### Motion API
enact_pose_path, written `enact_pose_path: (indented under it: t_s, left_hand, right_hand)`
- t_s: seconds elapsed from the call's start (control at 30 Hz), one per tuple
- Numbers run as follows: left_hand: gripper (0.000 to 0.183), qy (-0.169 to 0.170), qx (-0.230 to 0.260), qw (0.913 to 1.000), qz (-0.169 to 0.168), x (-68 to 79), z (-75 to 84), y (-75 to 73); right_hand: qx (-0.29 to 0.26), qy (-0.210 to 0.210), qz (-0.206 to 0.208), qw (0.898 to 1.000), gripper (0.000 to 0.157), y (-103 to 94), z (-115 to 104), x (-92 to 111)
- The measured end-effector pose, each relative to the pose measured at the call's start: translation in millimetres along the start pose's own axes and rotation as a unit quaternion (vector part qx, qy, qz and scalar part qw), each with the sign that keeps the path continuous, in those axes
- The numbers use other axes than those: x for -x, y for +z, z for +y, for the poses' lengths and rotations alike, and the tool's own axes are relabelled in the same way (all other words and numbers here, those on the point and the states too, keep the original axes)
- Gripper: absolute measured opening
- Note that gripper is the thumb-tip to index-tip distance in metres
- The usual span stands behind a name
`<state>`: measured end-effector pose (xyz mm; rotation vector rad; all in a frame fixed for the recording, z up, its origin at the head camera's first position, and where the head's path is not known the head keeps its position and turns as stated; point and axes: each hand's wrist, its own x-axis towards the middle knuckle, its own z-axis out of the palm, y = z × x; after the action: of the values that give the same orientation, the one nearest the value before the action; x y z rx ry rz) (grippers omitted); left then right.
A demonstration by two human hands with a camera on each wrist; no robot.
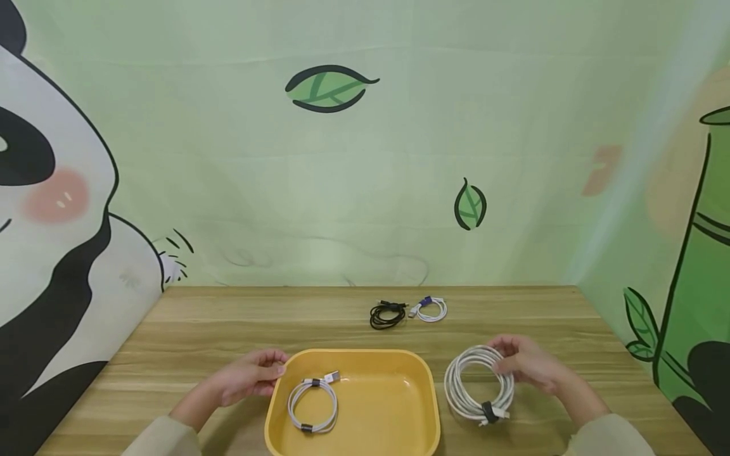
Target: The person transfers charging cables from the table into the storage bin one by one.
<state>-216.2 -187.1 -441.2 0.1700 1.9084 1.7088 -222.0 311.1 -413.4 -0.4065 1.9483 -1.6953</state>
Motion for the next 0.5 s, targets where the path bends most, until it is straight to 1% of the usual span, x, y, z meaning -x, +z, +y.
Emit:
enact_pose_path:
  t_s: [0.27, 0.5]
  left_hand:
    - [0.030, 0.002, -0.001, 1.0000, -0.001, 0.6, 1.1, 0.4]
    - [0.032, 0.000, 0.001, 1.0000, 0.001, 0.9, 1.6, 0.7]
  right_hand:
    - [-0.012, -0.025, -0.007, 1.000, 0.026, 2.5, -9, -1]
    - [-0.023, -0.035, -0.012, 0.999, 0.026, 2.8, -14, -2]
